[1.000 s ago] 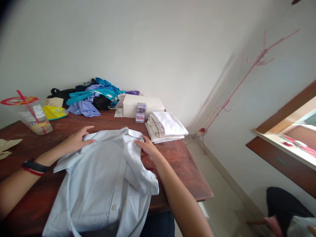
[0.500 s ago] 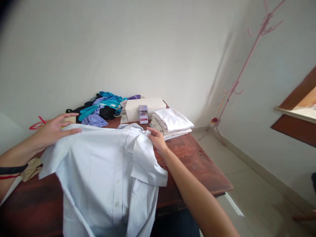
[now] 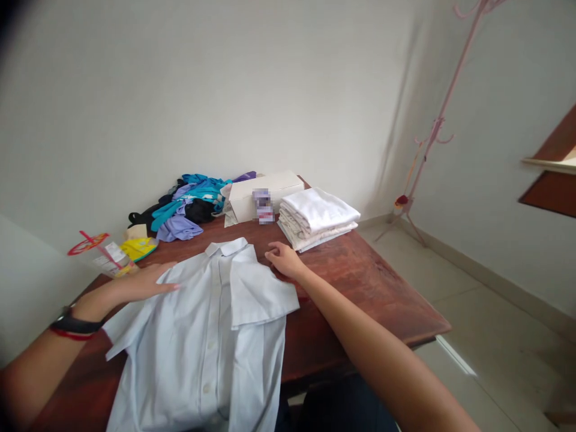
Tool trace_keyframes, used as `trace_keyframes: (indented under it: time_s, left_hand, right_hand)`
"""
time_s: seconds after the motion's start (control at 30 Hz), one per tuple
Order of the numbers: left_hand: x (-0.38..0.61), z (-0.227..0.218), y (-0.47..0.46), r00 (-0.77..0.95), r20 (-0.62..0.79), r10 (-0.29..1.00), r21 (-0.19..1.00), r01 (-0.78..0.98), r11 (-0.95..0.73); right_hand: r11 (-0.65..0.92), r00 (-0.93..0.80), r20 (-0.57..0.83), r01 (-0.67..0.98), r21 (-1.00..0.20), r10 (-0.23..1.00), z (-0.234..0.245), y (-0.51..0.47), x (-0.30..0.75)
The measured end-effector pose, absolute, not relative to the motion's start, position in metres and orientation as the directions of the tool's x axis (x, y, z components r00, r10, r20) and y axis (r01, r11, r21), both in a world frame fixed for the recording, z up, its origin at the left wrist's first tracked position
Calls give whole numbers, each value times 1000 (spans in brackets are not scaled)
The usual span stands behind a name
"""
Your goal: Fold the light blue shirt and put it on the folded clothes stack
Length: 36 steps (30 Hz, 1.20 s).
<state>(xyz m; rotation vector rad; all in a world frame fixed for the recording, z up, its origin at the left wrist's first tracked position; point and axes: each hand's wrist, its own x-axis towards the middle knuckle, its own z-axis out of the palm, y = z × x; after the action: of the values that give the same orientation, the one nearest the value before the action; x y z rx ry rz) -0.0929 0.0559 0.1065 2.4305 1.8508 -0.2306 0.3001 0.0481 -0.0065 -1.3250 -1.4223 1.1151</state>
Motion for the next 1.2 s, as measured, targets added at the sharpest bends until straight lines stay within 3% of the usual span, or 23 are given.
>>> trace_keyframes:
  time_s: [0.1, 0.23, 0.37, 0.53, 0.63, 0.77, 0.87, 0.97, 1.07, 1.2]
  left_hand:
    - [-60, 100, 65, 354, -180, 918, 54, 935, -350]
    - [-15, 91, 94, 490, 18, 871, 265, 838, -477]
    - [16, 70, 135, 477, 81, 875, 435, 773, -462]
    - [32, 55, 176, 512, 39, 858, 526, 720, -453]
    - [35, 55, 188, 574, 41, 818, 605, 637, -478]
    - [34, 54, 196, 538, 173, 825, 690, 531, -491]
    - [32, 47, 200, 442, 265, 857, 706, 516, -485]
    - [34, 34, 200, 373, 296, 879, 687, 556, -467]
    - [39, 20, 190, 315, 326, 892, 627, 634, -453]
    - [40, 5, 155, 343, 373, 862, 473, 729, -495]
  right_hand:
    - [120, -77, 99, 362, -924, 992, -7, 47, 300]
    - [106, -109, 66, 420, -901, 992, -2, 43, 300]
    - [108, -151, 50, 406, -908, 987, 3, 38, 301]
    - [1, -220, -84, 360, -933, 972, 16, 32, 304]
    - [-64, -346, -177, 315, -947, 921, 29, 29, 313]
    - [-83, -539, -218, 262, -961, 814, 45, 27, 334]
    - [-55, -497, -190, 273, -961, 847, 52, 30, 348]
    - [31, -302, -97, 393, -919, 948, 50, 35, 351]
    - [85, -185, -38, 616, -783, 982, 40, 42, 350]
    - [85, -165, -87, 810, -580, 982, 28, 45, 351]
